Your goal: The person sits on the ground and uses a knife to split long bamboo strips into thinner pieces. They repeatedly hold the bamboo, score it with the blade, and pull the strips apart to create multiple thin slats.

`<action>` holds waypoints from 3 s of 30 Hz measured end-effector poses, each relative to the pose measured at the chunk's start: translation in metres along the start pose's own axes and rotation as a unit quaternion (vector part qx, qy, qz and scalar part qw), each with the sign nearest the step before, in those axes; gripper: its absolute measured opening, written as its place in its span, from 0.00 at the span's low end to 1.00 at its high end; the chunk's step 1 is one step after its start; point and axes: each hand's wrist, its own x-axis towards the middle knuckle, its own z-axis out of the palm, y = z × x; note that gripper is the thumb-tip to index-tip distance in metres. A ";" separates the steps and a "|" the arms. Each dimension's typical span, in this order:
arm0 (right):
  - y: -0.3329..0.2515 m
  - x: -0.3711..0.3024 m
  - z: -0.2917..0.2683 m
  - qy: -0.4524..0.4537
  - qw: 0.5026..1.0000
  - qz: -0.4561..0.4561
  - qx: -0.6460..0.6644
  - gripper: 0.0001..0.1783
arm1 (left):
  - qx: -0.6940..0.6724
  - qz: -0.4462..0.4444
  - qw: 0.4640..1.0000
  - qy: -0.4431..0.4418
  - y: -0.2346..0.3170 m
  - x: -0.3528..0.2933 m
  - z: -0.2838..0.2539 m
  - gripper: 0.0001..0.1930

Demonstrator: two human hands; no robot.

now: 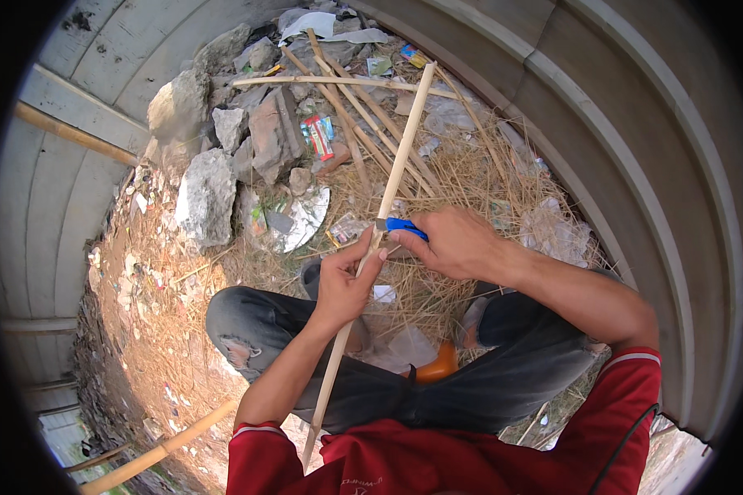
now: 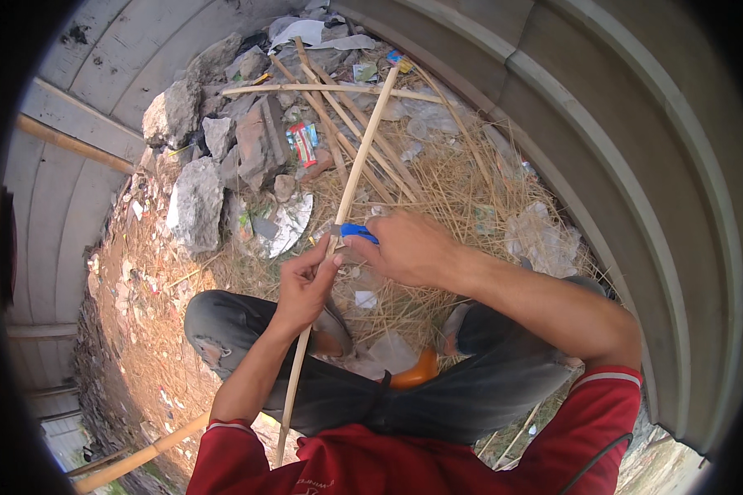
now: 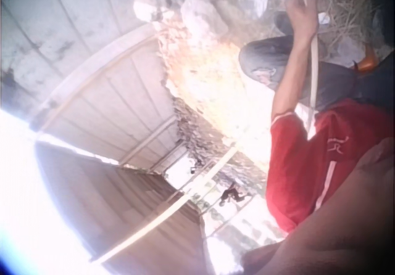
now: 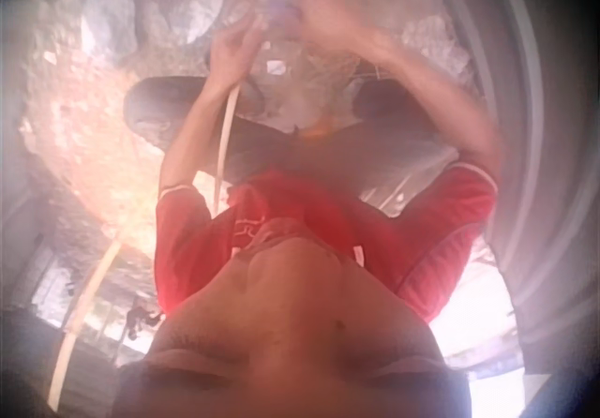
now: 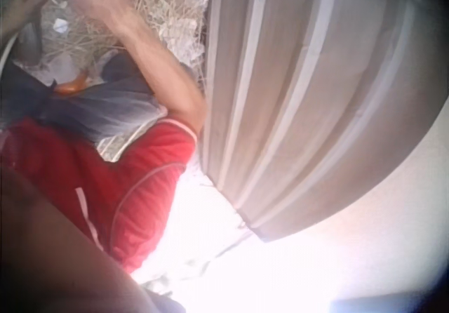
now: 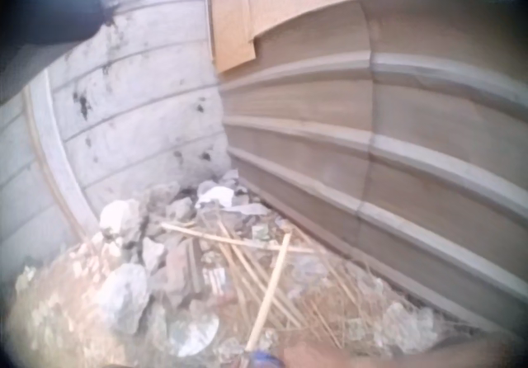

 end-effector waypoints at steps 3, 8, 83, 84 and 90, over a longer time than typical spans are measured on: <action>0.017 0.006 0.004 0.046 0.997 -0.032 -0.046 0.28 | 0.019 0.024 1.000 0.003 0.003 0.000 0.003 0.26; 0.036 0.022 -0.004 0.074 0.991 0.020 -0.112 0.30 | 0.060 -0.038 0.997 0.015 0.006 0.003 0.001 0.26; 0.014 -0.009 -0.016 0.063 0.997 -0.053 -0.002 0.26 | -0.007 -0.024 1.000 -0.014 0.016 -0.007 -0.001 0.31; 0.008 -0.012 -0.009 0.039 0.999 -0.036 -0.007 0.27 | -0.001 -0.024 1.000 -0.014 0.017 -0.007 -0.001 0.31; 0.029 0.013 -0.006 0.096 0.991 -0.018 -0.092 0.26 | 0.006 -0.049 0.999 -0.012 0.016 -0.012 -0.004 0.29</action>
